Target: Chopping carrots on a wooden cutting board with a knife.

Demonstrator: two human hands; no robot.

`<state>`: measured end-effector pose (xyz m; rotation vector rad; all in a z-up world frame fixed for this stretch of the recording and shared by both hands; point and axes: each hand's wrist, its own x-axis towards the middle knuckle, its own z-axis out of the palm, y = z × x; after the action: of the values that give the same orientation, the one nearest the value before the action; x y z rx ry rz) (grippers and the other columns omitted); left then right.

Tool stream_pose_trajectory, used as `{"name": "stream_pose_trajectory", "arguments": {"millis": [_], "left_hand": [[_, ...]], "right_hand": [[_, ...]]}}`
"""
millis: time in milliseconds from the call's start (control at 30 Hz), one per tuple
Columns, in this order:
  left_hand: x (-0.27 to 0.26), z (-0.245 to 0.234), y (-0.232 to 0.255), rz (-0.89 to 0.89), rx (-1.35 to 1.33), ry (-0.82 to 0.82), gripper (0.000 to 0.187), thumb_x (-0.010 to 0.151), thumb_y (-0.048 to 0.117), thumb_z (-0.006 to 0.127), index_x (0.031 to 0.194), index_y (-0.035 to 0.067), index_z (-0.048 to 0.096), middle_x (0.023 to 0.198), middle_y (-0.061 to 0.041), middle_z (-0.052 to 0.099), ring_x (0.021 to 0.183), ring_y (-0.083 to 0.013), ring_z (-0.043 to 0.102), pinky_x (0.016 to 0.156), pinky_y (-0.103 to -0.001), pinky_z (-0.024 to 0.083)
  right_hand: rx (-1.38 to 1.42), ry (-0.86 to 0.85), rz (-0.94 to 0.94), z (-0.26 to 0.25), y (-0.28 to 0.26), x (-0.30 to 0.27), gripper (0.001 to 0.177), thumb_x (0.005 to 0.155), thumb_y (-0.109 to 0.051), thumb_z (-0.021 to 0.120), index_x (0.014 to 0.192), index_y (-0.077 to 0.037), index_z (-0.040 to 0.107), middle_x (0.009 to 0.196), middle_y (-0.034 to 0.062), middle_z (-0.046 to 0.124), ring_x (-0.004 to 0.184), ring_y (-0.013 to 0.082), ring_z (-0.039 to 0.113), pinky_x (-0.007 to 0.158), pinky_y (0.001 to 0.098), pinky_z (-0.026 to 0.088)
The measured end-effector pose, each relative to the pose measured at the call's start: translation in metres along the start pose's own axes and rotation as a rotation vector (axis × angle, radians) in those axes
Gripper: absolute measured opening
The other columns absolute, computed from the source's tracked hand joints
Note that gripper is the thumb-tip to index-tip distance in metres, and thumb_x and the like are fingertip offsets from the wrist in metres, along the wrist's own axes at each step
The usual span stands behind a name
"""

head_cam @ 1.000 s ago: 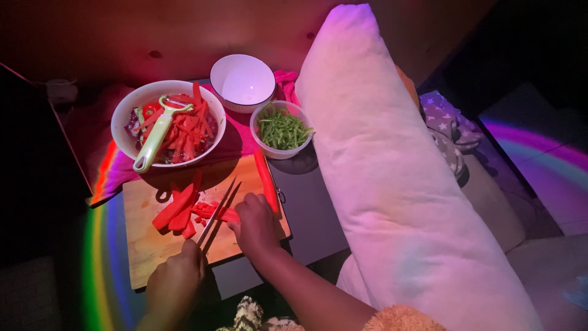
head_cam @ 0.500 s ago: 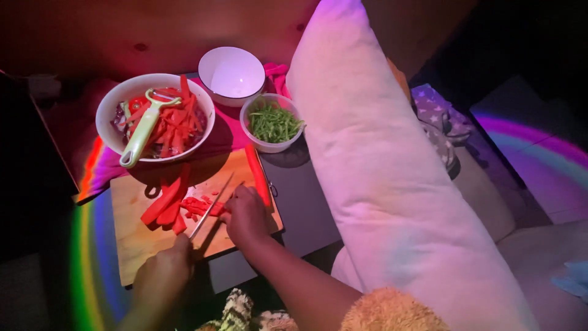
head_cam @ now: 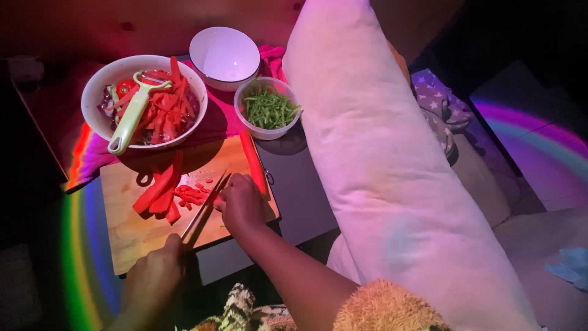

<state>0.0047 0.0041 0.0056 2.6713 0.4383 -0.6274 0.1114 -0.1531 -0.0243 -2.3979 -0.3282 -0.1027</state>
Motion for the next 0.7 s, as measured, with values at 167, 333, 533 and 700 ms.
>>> {"name": "stream_pose_trajectory", "arguments": {"millis": [167, 333, 533, 700], "left_hand": [[0.028, 0.021, 0.003, 0.046, 0.024, 0.023, 0.028, 0.098, 0.038, 0.053, 0.112, 0.015, 0.055, 0.092, -0.023, 0.074, 0.094, -0.0450, 0.073, 0.083, -0.058, 0.056], [0.006, 0.024, 0.005, -0.008, -0.019, 0.035, 0.028, 0.094, 0.038, 0.057, 0.108, 0.014, 0.055, 0.090, -0.023, 0.074, 0.096, -0.0455, 0.072, 0.086, -0.057, 0.056], [0.007, 0.024, -0.008, 0.002, -0.026, 0.046, 0.026, 0.092, 0.040, 0.056, 0.106, 0.017, 0.055, 0.089, -0.023, 0.075, 0.095, -0.0470, 0.071, 0.085, -0.060, 0.055], [0.019, 0.020, 0.004, 0.054, -0.065, 0.071, 0.029, 0.093, 0.042, 0.057, 0.104, 0.015, 0.056, 0.088, -0.023, 0.075, 0.092, -0.0470, 0.072, 0.084, -0.059, 0.055]], "right_hand": [[-0.020, 0.024, -0.073, 0.007, 0.007, 0.003, 0.018, 0.062, -0.009, 0.089, 0.076, -0.004, 0.078, 0.088, 0.0124, 0.063, 0.096, 0.0321, 0.062, 0.083, 0.0450, 0.051], [0.048, 0.028, 0.078, 0.007, 0.007, 0.001, 0.025, 0.061, -0.009, 0.089, 0.077, -0.002, 0.071, 0.090, 0.0105, 0.067, 0.098, 0.0313, 0.065, 0.084, 0.0441, 0.053], [-0.048, 0.036, -0.129, 0.010, 0.018, -0.001, 0.023, 0.060, -0.011, 0.092, 0.077, -0.005, 0.077, 0.090, 0.0107, 0.067, 0.095, 0.0313, 0.065, 0.081, 0.0442, 0.053], [0.032, -0.030, -0.155, -0.025, -0.004, -0.012, 0.044, 0.052, -0.016, 0.092, 0.089, -0.001, 0.075, 0.095, 0.0124, 0.064, 0.097, 0.0319, 0.061, 0.081, 0.0436, 0.049]]}}
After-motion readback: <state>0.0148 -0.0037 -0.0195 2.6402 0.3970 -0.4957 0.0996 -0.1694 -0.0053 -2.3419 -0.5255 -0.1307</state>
